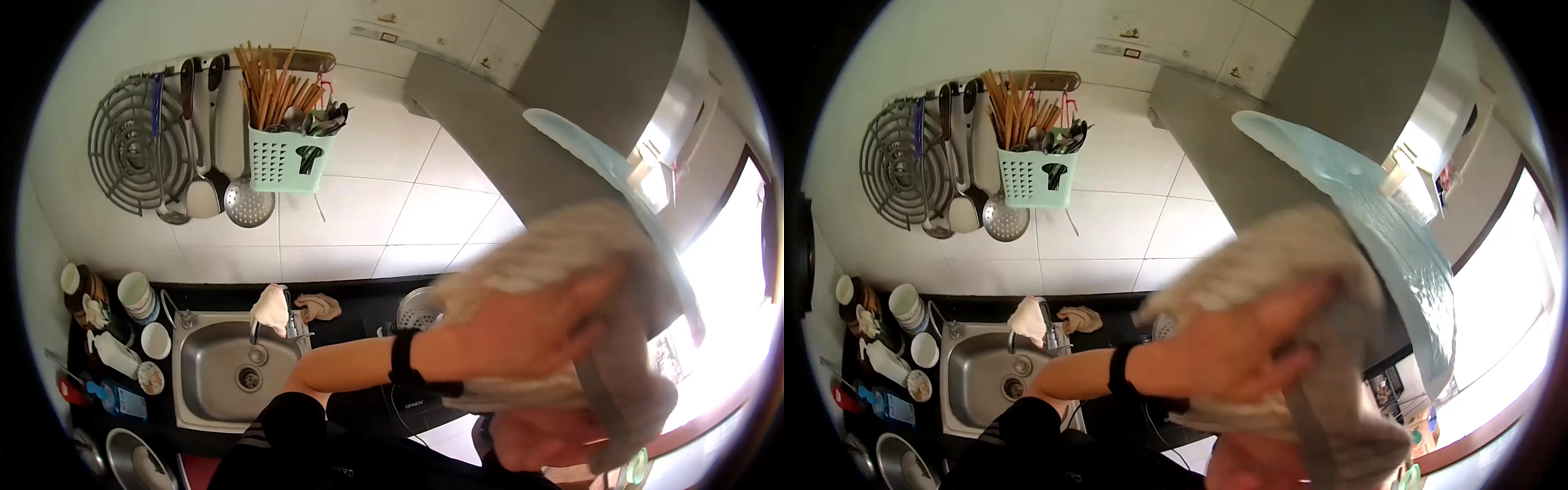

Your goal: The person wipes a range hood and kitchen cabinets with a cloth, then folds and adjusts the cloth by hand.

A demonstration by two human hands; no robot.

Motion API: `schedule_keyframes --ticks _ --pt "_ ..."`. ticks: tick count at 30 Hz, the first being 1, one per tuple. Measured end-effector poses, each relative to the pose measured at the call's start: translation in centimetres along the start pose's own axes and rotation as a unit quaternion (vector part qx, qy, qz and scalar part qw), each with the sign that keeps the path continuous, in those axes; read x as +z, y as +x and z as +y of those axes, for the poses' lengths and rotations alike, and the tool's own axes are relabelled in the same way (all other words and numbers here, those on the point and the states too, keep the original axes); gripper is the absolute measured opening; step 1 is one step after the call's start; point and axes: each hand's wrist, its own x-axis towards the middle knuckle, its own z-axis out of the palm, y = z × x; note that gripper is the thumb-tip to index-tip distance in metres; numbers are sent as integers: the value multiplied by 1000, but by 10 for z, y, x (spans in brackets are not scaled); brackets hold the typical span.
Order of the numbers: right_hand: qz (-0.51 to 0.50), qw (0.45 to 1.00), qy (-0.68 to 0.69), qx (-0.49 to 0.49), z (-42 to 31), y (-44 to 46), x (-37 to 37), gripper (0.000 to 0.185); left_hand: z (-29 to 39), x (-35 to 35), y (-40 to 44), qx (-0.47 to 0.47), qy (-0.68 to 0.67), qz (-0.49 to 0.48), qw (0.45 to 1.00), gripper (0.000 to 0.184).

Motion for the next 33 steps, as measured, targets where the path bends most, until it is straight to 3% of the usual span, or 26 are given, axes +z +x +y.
schedule_keyframes --ticks 2,6,8,9,10,11,12,13,14,15,18,21,24,26,29,31,33 --pt "72 997 5 10 10 -8 -2 73 -2 22 7 164 -26 -5 986 57" --pt "154 987 20 32 24 -24 2 73 -6 59 28 313 -99 52 943 50" --pt "179 983 29 38 32 -31 8 73 -5 71 19 307 -341 37 888 49" --pt "188 981 34 40 33 -36 10 73 -2 73 12 260 -553 -15 792 49" --pt "198 978 38 43 35 -41 12 73 1 75 3 200 -731 -68 648 49" --pt "209 976 44 46 36 -45 15 73 4 75 -4 129 -867 -118 467 48" --pt "217 974 50 46 36 -48 19 73 -2 70 -5 162 -767 -115 610 50" --pt "226 971 58 44 37 -49 22 73 -8 58 -4 213 -528 -71 819 52" --pt "236 969 63 43 37 -50 25 73 -11 48 -3 233 -356 -53 903 53" --pt "243 967 69 40 35 -50 29 73 -14 41 -2 230 -261 -62 936 55" --pt "265 960 84 14 28 -46 40 72 -29 20 -5 209 -72 -85 971 61" --pt "306 946 66 -82 13 -23 70 66 -40 12 -11 178 65 -65 980 67" --pt "320 940 31 -118 9 -20 82 58 -42 -7 -8 177 8 19 984 65" --pt "287 955 2 -70 19 -53 76 54 -44 -21 0 196 8 61 979 63" --pt "235 972 -30 -14 40 -102 66 51 -49 -38 13 228 111 93 963 63" --pt "252 967 -3 31 39 -105 78 50 -55 -43 11 234 169 118 950 63" --pt "269 960 33 73 36 -99 88 50 -55 -51 3 133 99 65 984 64"
